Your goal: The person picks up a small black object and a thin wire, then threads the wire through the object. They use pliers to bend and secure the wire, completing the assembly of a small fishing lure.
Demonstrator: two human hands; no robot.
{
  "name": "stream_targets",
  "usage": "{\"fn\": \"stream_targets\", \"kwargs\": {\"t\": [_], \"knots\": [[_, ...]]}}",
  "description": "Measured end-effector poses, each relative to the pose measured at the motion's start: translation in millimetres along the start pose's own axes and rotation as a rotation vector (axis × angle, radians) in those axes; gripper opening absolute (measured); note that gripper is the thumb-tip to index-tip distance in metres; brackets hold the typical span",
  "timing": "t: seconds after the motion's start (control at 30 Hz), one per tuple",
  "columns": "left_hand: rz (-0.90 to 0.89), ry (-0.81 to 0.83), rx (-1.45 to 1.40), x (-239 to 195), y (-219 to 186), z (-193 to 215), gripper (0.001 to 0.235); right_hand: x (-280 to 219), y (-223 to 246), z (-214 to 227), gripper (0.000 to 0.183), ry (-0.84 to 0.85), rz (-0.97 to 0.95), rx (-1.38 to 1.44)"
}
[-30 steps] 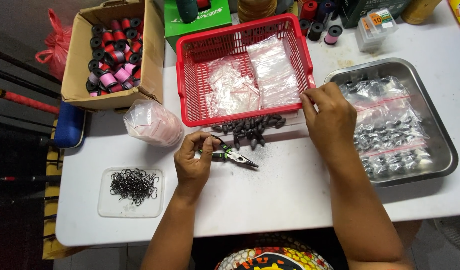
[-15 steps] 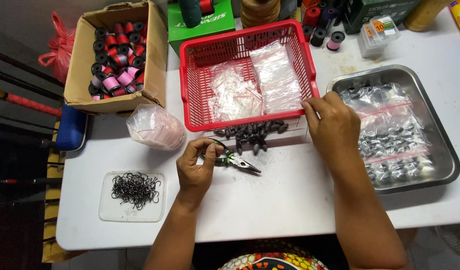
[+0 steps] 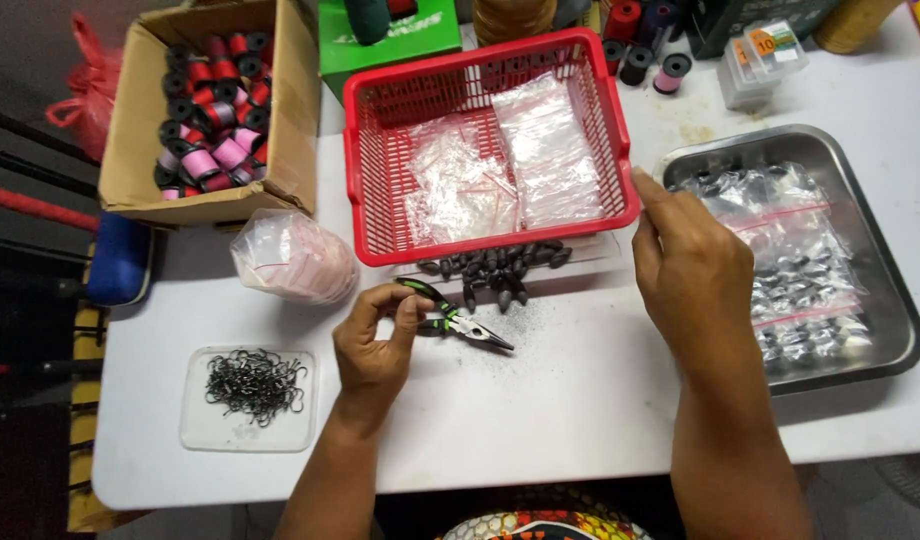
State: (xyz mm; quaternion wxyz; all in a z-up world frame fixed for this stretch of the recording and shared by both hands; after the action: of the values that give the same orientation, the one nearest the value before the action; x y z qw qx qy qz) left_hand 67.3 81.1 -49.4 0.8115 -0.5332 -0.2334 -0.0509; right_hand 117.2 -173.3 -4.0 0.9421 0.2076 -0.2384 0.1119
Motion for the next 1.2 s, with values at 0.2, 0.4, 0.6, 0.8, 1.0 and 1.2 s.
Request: {"fn": "stream_targets", "kwargs": {"t": [0.2,0.4,0.6,0.8,1.0,1.2], "knots": [[0.011,-0.001,0.079,2,5,1,0.005,-4,-17,-8,0.027,-0.079,-0.044,0.096],[0.005,-0.02,0.07,1,11,3,0.005,-6,-11,-5,0.024,-0.187,0.042,0.159],[-0.046,-0.04,0.052,2,1,3,0.003,-12,-11,-23,0.022,-0.227,0.178,0.011],[-0.125,-0.07,0.095,4,0,3,0.003,-12,-13,-35,0.009,-0.248,0.179,0.02],[-0.132,-0.104,0.137,4,1,7,0.004,-18,-30,-48,0.027,-0.289,0.174,0.096],[-0.161,-0.071,0.158,2,2,4,0.005,-15,-3,-30,0.038,-0.339,0.213,0.032]]}}
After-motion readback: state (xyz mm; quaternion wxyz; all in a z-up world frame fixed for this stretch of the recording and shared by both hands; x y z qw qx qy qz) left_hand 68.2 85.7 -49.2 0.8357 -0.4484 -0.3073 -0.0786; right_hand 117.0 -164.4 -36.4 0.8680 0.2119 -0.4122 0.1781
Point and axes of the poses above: each hand's wrist, its own x-axis towards the middle knuckle, its own z-axis out of the back of the hand, y = z × x, the point moved 4 cm from there along x, towards the middle knuckle
